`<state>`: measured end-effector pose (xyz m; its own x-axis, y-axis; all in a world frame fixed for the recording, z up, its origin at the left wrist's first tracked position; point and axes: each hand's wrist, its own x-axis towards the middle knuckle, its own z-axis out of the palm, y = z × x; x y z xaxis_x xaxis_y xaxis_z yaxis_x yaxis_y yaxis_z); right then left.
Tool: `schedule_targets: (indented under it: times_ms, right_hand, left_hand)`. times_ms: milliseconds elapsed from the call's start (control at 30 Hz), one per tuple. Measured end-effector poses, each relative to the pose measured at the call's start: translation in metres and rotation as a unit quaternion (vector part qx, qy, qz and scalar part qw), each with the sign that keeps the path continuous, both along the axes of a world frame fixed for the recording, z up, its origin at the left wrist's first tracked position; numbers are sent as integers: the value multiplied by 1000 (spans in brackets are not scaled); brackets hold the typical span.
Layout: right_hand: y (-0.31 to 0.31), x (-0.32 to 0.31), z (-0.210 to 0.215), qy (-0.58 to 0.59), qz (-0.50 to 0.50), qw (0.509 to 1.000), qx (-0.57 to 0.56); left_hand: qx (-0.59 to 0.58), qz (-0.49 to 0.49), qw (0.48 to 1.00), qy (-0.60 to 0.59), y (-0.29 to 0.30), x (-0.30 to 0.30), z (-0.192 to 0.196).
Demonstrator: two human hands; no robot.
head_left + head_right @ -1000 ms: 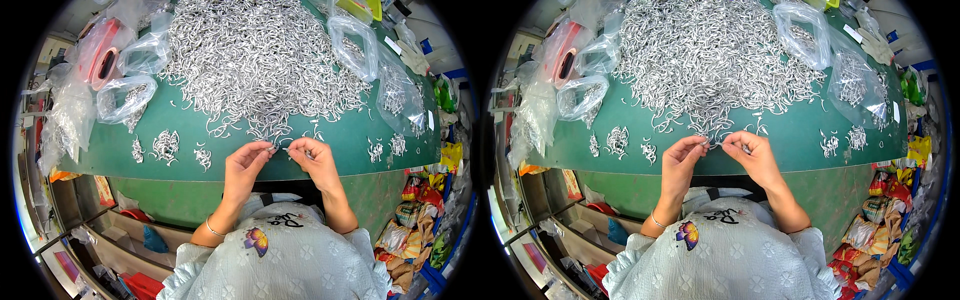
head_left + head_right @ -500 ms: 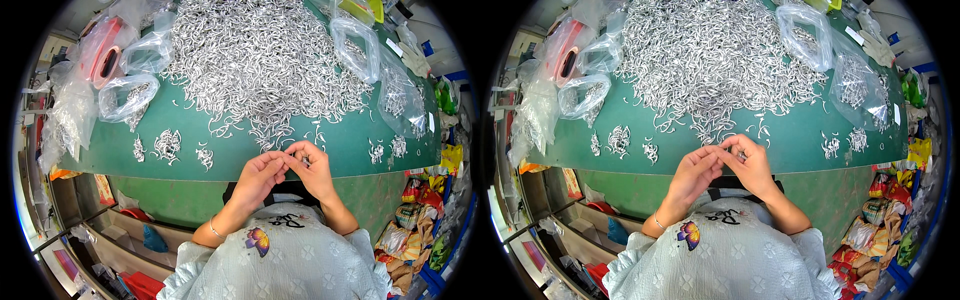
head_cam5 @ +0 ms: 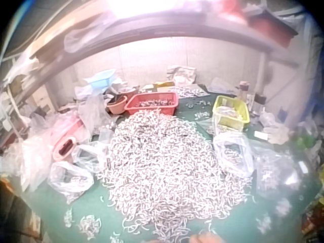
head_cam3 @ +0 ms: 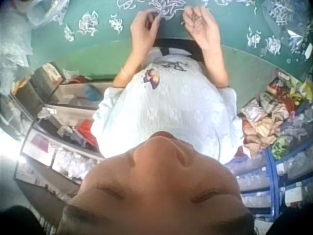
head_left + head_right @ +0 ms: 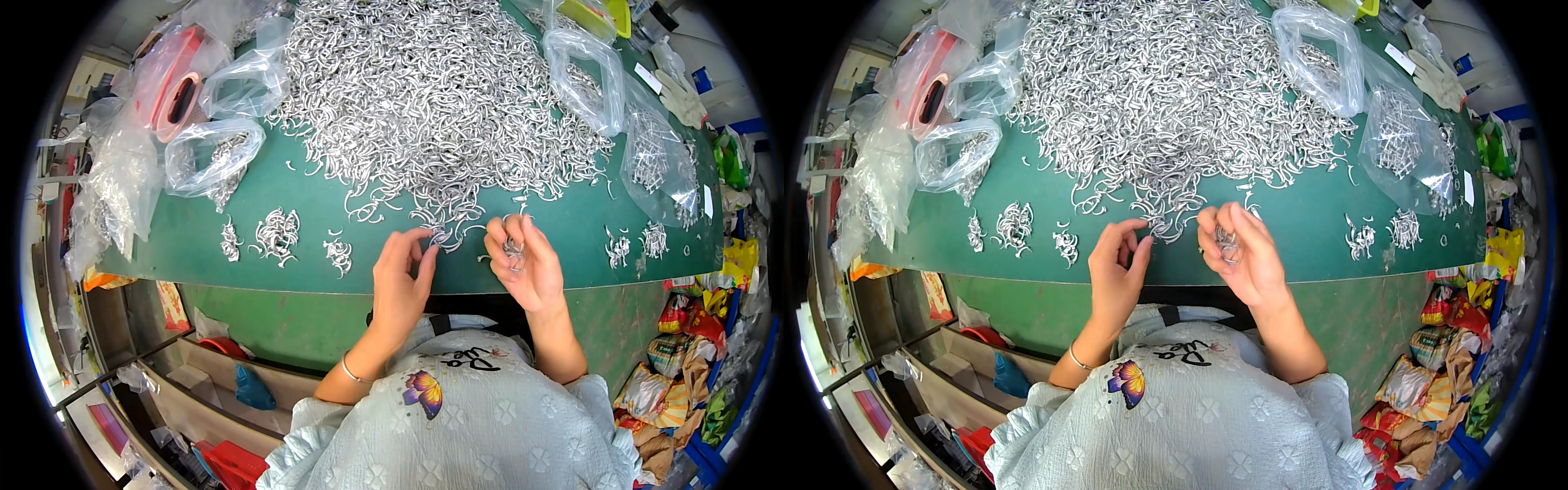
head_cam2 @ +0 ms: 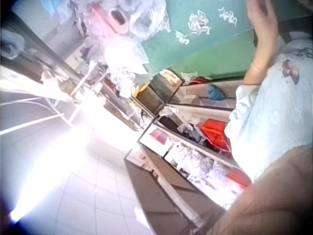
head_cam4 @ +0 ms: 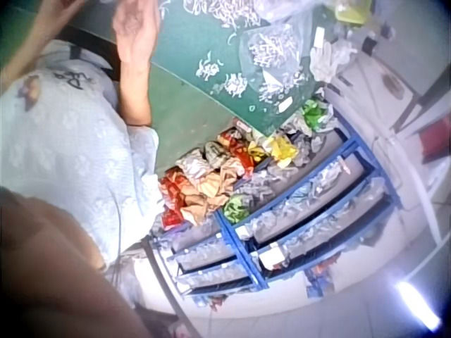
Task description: The person sorts small curved metal pieces from a large pile on a green table by hand, picking them up individually and grouping them into smaller piles.
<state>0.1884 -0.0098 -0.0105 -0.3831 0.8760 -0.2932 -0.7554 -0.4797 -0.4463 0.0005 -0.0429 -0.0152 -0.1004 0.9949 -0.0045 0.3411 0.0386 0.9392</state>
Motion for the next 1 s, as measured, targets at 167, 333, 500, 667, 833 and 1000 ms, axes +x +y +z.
schedule_targets:
  times_ms: [167,333,500,667,833,1000]
  right_hand:
    - [3,6,-7,-4,9,1000,-20]
    - [-1,-1,-11,-391,17,899,196]
    - [-2,-21,1,-659,27,674,333]
    - [-3,-37,-7,-707,22,598,376]
    - [-5,-41,-5,-711,37,582,393]
    - [-5,-46,-9,-738,64,541,398]
  left_hand:
    - [77,-27,974,212,8,5,-8]
    - [71,-41,976,201,11,-2,-10]
    - [62,-14,978,200,8,-11,-10]
    - [79,0,978,192,5,-14,-10]
    - [57,3,983,173,0,-15,-1]
    - [27,-13,991,127,-4,-15,2]
